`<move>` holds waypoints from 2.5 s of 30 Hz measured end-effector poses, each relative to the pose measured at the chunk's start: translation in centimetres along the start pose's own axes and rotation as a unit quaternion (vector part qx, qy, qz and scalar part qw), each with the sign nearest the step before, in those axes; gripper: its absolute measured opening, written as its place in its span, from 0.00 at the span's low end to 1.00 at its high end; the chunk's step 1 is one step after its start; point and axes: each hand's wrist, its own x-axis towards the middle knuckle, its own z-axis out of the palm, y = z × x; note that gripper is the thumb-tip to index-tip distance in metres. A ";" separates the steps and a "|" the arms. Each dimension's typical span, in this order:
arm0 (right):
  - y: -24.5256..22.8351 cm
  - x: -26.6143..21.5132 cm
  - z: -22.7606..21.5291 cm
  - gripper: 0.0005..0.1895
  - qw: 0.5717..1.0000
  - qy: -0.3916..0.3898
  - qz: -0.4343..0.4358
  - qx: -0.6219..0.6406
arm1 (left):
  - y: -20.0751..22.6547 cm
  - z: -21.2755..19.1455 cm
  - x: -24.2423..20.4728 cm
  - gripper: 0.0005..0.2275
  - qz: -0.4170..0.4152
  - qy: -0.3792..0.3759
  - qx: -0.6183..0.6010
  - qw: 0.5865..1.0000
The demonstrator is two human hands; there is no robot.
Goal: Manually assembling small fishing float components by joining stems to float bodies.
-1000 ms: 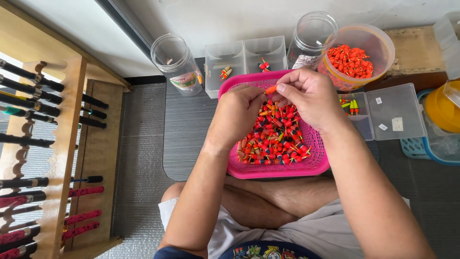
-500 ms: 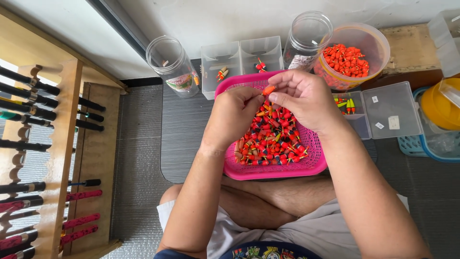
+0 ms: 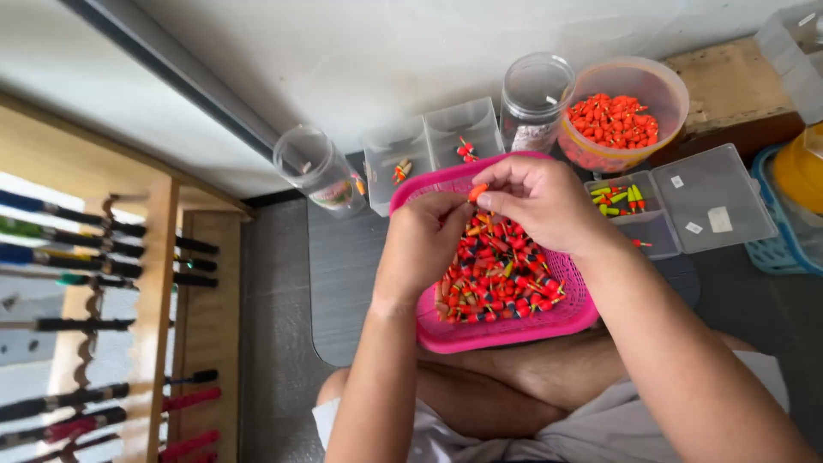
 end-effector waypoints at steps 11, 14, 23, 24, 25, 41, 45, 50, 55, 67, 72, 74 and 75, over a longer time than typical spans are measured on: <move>-1.0 -0.3 -0.2 0.13 0.999 -0.001 -0.025 -0.021 | 0.0 0.1 -0.2 0.07 0.020 0.015 -0.021 0.999; -1.2 -0.3 -0.3 0.13 0.999 0.012 -0.038 -0.013 | -0.2 0.1 -0.2 0.07 0.022 0.010 -0.038 0.999; -2.0 -0.4 0.6 0.11 0.998 0.029 -0.063 -0.003 | -0.9 -0.2 -0.1 0.08 0.016 0.013 -0.094 0.995; -2.2 -0.5 0.6 0.11 0.997 0.035 -0.068 -0.004 | -0.9 -0.1 -0.1 0.08 0.018 0.011 -0.097 0.995; -2.6 -0.5 0.6 0.11 0.997 0.035 -0.069 -0.005 | -1.0 -0.2 -0.1 0.08 0.019 0.012 -0.098 0.995; -2.2 0.2 -14.0 0.11 0.908 0.318 -0.066 -0.265 | -0.5 -0.4 0.5 0.11 -0.055 -0.029 -0.147 0.987; -5.4 -0.7 -9.2 0.06 0.918 0.304 -0.158 -0.199 | -0.7 -0.4 0.5 0.11 -0.062 -0.036 -0.165 0.984; -6.8 -1.5 0.9 0.06 0.959 0.114 -0.101 -0.241 | -1.9 -0.2 0.7 0.10 -0.052 -0.021 -0.234 0.971; -1.9 -0.9 1.4 0.08 0.835 -0.075 -0.038 -0.543 | -2.4 0.1 0.4 0.10 -0.014 0.002 -0.257 0.966; 0.6 -1.3 3.2 0.15 0.734 -0.217 0.124 -0.631 | -0.8 -0.5 -0.6 0.09 0.014 -0.025 -0.167 0.985; 2.1 -0.9 0.8 0.07 0.762 -0.131 -0.008 -0.634 | -1.8 -0.2 -0.8 0.09 0.046 0.051 -0.136 0.988; 0.7 -1.1 0.7 0.07 0.794 -0.095 -0.041 -0.599 | -2.3 -0.1 -0.5 0.09 0.028 0.116 -0.181 0.976; 0.0 -1.1 0.7 0.09 0.824 -0.058 -0.071 -0.560 | -2.5 -0.1 -0.4 0.08 0.011 0.177 -0.223 0.958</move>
